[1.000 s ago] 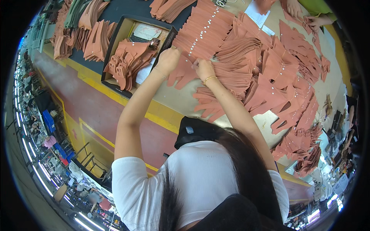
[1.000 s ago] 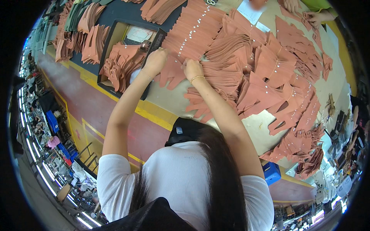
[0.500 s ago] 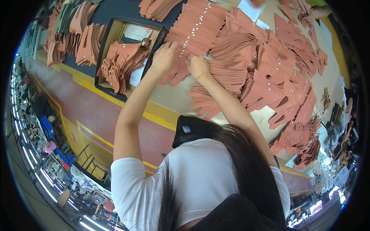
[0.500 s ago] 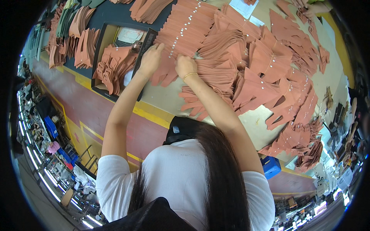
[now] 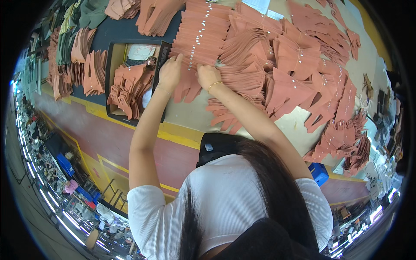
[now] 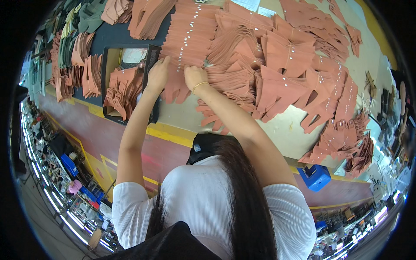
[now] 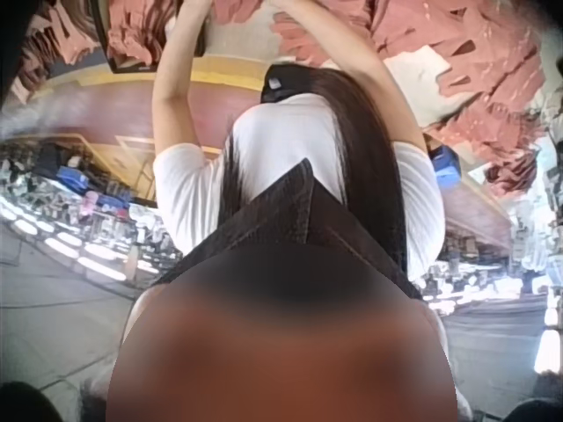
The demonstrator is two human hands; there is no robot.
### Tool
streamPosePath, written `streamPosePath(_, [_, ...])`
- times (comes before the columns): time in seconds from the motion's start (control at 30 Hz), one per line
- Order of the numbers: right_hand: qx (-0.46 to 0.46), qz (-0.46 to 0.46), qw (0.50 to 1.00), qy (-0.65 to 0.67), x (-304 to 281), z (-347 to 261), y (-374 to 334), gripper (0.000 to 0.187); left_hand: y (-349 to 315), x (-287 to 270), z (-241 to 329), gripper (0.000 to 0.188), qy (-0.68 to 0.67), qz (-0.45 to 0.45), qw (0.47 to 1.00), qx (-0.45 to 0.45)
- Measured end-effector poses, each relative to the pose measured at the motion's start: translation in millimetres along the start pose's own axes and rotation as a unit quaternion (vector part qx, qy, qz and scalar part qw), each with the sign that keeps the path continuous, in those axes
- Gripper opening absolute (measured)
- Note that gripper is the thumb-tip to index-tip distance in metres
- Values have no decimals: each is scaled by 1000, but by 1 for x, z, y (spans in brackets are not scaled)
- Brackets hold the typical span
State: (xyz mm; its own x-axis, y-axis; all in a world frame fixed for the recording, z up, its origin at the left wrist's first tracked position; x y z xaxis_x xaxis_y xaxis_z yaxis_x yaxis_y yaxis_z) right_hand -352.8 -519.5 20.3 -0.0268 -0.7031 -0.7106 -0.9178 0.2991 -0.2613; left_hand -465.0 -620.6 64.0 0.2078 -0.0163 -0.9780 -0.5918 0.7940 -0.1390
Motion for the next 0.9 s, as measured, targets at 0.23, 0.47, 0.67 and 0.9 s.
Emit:
streamPosePath(0.23, [-127,163,978,-40,-60,-29,-27,14,8,-16,21,53,64,47,995,57])
streamPosePath(0.47, [-60,326,943,18,-203,90,-145,14,22,-53,118,39,-110,135,975,135])
streamPosePath(0.67, [22,238,955,-174,-232,166,-197,11,35,-48,243,31,-221,17,935,276])
streamPosePath(0.9, [61,209,975,-42,-230,193,-199,11,45,-10,308,24,-155,-58,941,296])
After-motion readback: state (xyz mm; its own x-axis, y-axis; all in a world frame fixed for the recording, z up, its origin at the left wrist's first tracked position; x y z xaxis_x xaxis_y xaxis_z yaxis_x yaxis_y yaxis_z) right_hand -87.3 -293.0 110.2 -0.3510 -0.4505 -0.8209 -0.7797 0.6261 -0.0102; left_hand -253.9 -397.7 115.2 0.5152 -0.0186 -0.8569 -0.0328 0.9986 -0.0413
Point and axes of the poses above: each hand's wrist, its own y-axis towards the middle knuckle, its own x-axis out of the palm, z = x × y, the point moved 3 cm from there along y, towards the middle knuckle, and after that the axes turned 3 degrees about -x, right-handed, at the moved point
